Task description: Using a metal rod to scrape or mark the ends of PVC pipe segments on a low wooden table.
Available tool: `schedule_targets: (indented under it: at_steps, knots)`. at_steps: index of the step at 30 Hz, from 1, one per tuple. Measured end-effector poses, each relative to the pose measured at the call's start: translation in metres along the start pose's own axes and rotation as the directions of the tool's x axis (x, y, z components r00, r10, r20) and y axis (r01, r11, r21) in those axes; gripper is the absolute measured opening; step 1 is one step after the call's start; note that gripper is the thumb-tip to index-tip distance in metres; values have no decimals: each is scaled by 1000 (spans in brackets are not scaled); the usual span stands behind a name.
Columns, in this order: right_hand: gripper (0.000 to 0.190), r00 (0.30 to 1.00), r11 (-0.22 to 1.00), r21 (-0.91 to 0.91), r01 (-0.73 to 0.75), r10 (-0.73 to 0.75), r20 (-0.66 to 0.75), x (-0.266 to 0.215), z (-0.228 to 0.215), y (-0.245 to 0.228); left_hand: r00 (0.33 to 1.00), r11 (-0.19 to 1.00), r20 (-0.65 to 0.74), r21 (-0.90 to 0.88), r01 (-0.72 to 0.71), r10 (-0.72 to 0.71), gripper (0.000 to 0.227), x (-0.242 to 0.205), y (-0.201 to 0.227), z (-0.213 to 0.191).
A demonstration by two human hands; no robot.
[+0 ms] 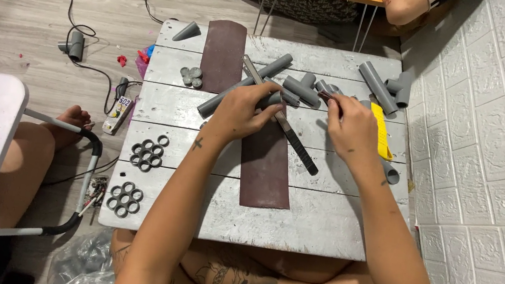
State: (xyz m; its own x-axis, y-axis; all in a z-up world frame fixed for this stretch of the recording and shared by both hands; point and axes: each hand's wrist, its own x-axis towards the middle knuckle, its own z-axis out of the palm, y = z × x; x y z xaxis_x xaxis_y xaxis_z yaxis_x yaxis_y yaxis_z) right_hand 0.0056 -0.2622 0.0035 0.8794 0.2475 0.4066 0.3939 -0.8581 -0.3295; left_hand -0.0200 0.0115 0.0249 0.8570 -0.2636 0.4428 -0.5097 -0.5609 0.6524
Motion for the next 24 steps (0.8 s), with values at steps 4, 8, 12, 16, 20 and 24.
schedule_targets:
  at_steps: [4,8,12,16,20,24]
  knots:
    - [74,978,923,-362,132,-181,-105,-8,23,-21,998,988,-55,-152,27,-35,23,0,-5,12]
    - [38,951,919,-259,298,-262,165,-24,31,-38,984,940,-143,-337,50,-104,25,2,-14,19]
    - [29,919,965,-208,157,-66,388,-33,29,-47,973,770,-141,-635,53,-182,30,3,-14,22]
    - [27,917,966,-217,139,-42,397,-31,30,-48,976,672,-141,-741,7,-166,30,5,-17,21]
    - [16,959,975,-209,80,-19,282,-30,35,-42,981,599,-140,-800,-31,-136,27,5,-19,24]
    - [11,999,990,134,47,-48,9,-22,-1,-65,980,537,-133,-843,-34,-146,23,6,-22,26]
